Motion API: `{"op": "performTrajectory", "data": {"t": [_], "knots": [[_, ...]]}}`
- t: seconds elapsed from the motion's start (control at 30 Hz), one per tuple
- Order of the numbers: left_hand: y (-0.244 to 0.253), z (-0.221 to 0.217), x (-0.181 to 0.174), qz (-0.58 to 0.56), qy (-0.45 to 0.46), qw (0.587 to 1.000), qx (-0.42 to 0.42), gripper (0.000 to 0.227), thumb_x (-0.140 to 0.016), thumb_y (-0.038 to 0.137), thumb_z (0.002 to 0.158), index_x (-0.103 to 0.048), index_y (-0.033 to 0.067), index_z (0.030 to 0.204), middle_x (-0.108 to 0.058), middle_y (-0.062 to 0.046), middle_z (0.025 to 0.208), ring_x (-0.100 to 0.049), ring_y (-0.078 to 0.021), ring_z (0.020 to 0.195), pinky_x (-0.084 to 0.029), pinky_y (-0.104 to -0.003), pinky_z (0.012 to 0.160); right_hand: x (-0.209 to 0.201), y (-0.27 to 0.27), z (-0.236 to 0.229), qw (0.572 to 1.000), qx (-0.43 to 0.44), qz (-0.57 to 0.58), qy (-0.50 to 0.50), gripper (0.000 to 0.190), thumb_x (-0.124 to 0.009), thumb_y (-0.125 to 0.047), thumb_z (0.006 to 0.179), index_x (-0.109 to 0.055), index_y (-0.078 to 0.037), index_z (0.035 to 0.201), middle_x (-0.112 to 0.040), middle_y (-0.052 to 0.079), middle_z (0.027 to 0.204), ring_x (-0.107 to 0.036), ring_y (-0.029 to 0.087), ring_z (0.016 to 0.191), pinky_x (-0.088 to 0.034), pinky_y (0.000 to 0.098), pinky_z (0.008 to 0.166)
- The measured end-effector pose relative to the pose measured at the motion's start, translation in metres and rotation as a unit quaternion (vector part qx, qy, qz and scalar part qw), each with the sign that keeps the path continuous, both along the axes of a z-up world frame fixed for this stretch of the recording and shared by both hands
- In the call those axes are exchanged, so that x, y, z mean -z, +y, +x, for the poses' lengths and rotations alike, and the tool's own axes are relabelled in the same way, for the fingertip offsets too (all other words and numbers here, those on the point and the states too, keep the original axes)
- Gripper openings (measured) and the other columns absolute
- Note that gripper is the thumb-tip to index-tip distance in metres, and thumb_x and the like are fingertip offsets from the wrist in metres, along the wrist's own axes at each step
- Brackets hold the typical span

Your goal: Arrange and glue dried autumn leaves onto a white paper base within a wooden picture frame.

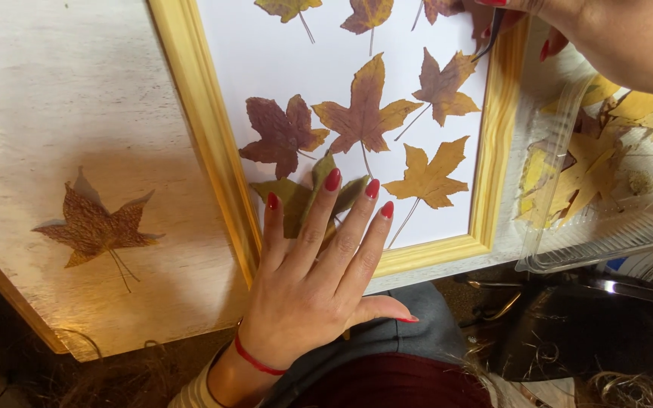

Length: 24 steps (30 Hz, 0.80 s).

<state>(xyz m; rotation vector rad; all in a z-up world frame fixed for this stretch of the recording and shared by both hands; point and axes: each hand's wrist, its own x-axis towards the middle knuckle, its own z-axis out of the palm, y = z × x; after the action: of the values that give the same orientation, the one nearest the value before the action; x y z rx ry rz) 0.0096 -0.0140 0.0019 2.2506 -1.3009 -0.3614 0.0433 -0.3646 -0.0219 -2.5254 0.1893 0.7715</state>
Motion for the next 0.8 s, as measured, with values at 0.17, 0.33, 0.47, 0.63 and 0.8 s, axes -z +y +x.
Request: {"op": "performTrajectory", "data": {"t": [0.17, 0.33, 0.47, 0.63, 0.8], "knots": [[0.0, 0.0, 0.001, -0.002, 0.0, 1.0, 0.0, 0.096, -0.056, 0.083, 0.087, -0.063, 0.005, 0.143, -0.051, -0.013, 0.155, -0.043, -0.0384, 0.146, -0.036, -0.071, 0.111, 0.001, -0.005, -0.003, 0.999, 0.01, -0.033, 0.017, 0.041, -0.04, -0.035, 0.116, -0.065, -0.008, 0.134, -0.07, 0.017, 0.092, -0.068, 0.025, 0.07, -0.057, 0.039, 0.059], [-0.001, 0.001, 0.0, -0.001, 0.002, 1.0, 0.003, 0.097, -0.056, 0.083, 0.086, -0.063, 0.0047, 0.143, -0.05, -0.013, 0.155, -0.043, -0.0385, 0.146, -0.036, -0.072, 0.111, -0.007, 0.004, 0.002, 0.997, -0.007, -0.074, 0.037, 0.042, -0.04, -0.036, 0.117, -0.066, -0.011, 0.137, -0.069, 0.018, 0.083, -0.068, 0.026, 0.065, -0.056, 0.0389, 0.058], [0.0, -0.001, 0.001, -0.006, 0.006, 1.0, 0.003, 0.095, -0.056, 0.082, 0.088, -0.063, 0.0044, 0.143, -0.05, -0.014, 0.155, -0.045, -0.0389, 0.145, -0.036, -0.071, 0.109, 0.007, -0.007, -0.007, 0.998, 0.004, -0.059, 0.033, 0.041, -0.04, -0.034, 0.117, -0.065, -0.009, 0.136, -0.07, 0.018, 0.087, -0.067, 0.026, 0.065, -0.056, 0.0388, 0.058], [0.005, -0.005, 0.0, -0.01, -0.003, 1.0, -0.007, 0.093, -0.054, 0.081, 0.09, -0.063, 0.0046, 0.143, -0.053, -0.013, 0.153, -0.046, -0.0378, 0.144, -0.037, -0.069, 0.111, 0.009, -0.017, -0.009, 1.0, 0.006, 0.021, 0.004, 0.043, -0.038, -0.035, 0.117, -0.062, -0.005, 0.136, -0.07, 0.016, 0.098, -0.067, 0.023, 0.077, -0.055, 0.0357, 0.059], [0.028, -0.018, 0.006, -0.072, -0.023, 0.997, -0.025, 0.084, -0.054, 0.079, 0.098, -0.07, 0.0044, 0.133, -0.065, -0.012, 0.139, -0.055, -0.0332, 0.14, -0.036, -0.062, 0.117, 0.002, -0.029, -0.012, 0.99, 0.088, 0.11, -0.02, 0.046, -0.042, -0.041, 0.117, -0.06, -0.005, 0.141, -0.068, 0.013, 0.118, -0.066, 0.021, 0.099, -0.052, 0.0371, 0.071]]}}
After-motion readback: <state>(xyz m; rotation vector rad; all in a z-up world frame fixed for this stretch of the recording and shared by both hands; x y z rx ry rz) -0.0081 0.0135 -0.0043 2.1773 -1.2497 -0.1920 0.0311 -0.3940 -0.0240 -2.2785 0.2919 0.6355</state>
